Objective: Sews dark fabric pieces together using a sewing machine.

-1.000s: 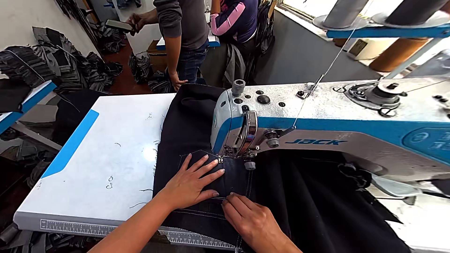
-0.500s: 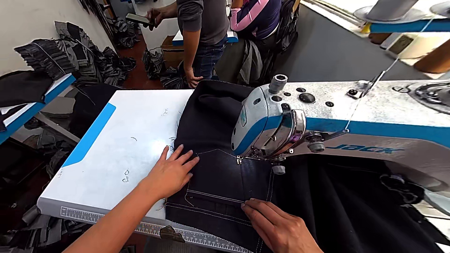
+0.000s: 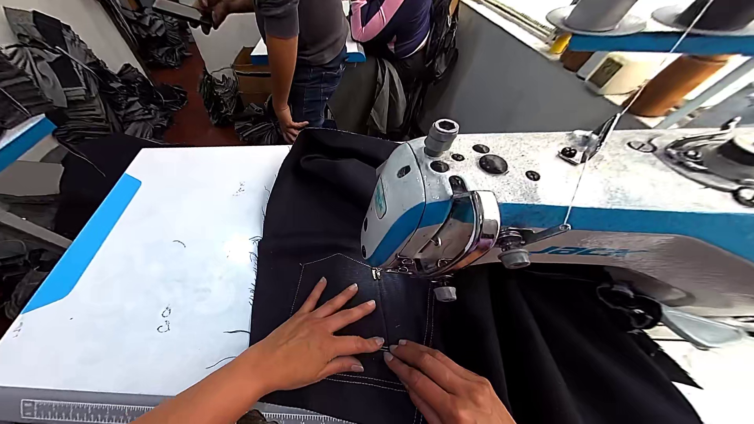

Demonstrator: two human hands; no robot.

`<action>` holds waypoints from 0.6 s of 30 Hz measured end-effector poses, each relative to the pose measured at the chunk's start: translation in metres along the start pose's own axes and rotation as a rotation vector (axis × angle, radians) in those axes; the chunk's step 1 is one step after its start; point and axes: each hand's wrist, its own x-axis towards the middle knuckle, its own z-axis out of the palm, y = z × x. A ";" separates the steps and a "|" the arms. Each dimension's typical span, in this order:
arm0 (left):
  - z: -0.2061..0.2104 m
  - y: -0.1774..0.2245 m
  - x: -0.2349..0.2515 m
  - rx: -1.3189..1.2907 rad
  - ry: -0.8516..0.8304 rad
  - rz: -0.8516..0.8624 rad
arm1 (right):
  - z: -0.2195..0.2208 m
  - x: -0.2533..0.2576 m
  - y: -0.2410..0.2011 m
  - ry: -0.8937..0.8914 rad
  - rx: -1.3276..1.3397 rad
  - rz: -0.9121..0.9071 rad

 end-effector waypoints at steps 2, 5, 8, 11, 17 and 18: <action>-0.001 -0.002 -0.002 0.030 -0.035 0.010 | 0.000 -0.001 -0.003 -0.007 0.009 0.021; -0.003 -0.005 -0.003 0.045 -0.075 0.017 | 0.002 -0.002 -0.010 -0.032 -0.003 0.053; -0.002 -0.004 -0.003 0.089 -0.087 0.029 | 0.003 -0.003 -0.015 -0.048 -0.052 0.050; 0.001 0.000 -0.002 0.136 -0.031 -0.055 | 0.004 -0.005 -0.013 -0.059 -0.049 0.034; 0.000 0.003 0.008 0.024 0.091 -0.232 | 0.006 -0.008 -0.010 -0.050 -0.034 0.028; 0.003 0.003 0.008 0.101 0.084 -0.206 | 0.006 -0.008 -0.010 -0.040 -0.031 0.036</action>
